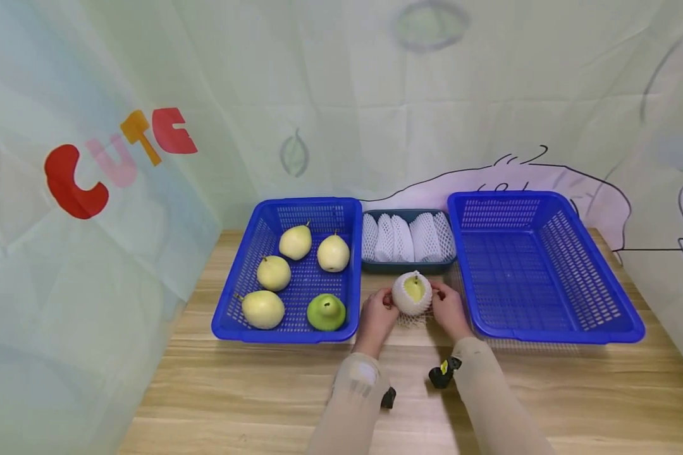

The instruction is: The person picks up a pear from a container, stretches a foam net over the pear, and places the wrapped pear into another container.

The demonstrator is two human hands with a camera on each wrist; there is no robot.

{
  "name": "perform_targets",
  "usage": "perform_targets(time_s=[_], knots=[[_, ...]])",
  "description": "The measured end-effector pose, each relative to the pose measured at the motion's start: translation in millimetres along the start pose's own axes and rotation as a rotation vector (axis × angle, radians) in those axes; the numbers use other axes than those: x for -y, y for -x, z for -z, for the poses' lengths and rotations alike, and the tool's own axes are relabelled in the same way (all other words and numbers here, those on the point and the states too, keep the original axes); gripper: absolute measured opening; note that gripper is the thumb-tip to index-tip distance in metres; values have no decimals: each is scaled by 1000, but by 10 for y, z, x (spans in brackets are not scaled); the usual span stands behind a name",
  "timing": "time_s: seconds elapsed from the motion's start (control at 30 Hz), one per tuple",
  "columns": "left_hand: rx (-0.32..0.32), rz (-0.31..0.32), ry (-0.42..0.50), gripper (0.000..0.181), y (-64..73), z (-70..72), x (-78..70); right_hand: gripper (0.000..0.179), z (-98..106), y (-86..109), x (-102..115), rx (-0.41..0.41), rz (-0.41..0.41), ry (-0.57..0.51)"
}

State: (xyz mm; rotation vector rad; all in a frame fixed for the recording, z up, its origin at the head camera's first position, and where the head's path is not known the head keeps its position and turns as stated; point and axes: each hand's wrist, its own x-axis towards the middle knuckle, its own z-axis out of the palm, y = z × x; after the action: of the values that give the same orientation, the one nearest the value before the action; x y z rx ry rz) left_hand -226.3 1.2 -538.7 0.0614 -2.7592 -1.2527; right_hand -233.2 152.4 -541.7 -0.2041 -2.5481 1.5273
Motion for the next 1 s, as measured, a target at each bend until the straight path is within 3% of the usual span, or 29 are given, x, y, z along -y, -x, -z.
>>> perform_targets(time_s=[0.13,0.23,0.37,0.5,0.6,0.8,1.0], knots=[[50,-13,-65,54,26,6,-9,42,19,15,-23,27,42,33],[93,-16,-75,72,33,9,-26,51,39,20,-11,51,133,39],[152,-43,-64,88,25,12,-46,62,61,37,18,170,206,15],[200,-54,-18,92,28,19,-60,71,79,56,37,316,124,-100],[188,-63,36,88,26,22,-59,73,88,60,57,368,49,-198],[203,-61,217,80,-3,19,-43,59,75,40,85,365,-34,-353],[213,-15,373,78,-19,35,-53,48,48,27,132,298,-96,-380]])
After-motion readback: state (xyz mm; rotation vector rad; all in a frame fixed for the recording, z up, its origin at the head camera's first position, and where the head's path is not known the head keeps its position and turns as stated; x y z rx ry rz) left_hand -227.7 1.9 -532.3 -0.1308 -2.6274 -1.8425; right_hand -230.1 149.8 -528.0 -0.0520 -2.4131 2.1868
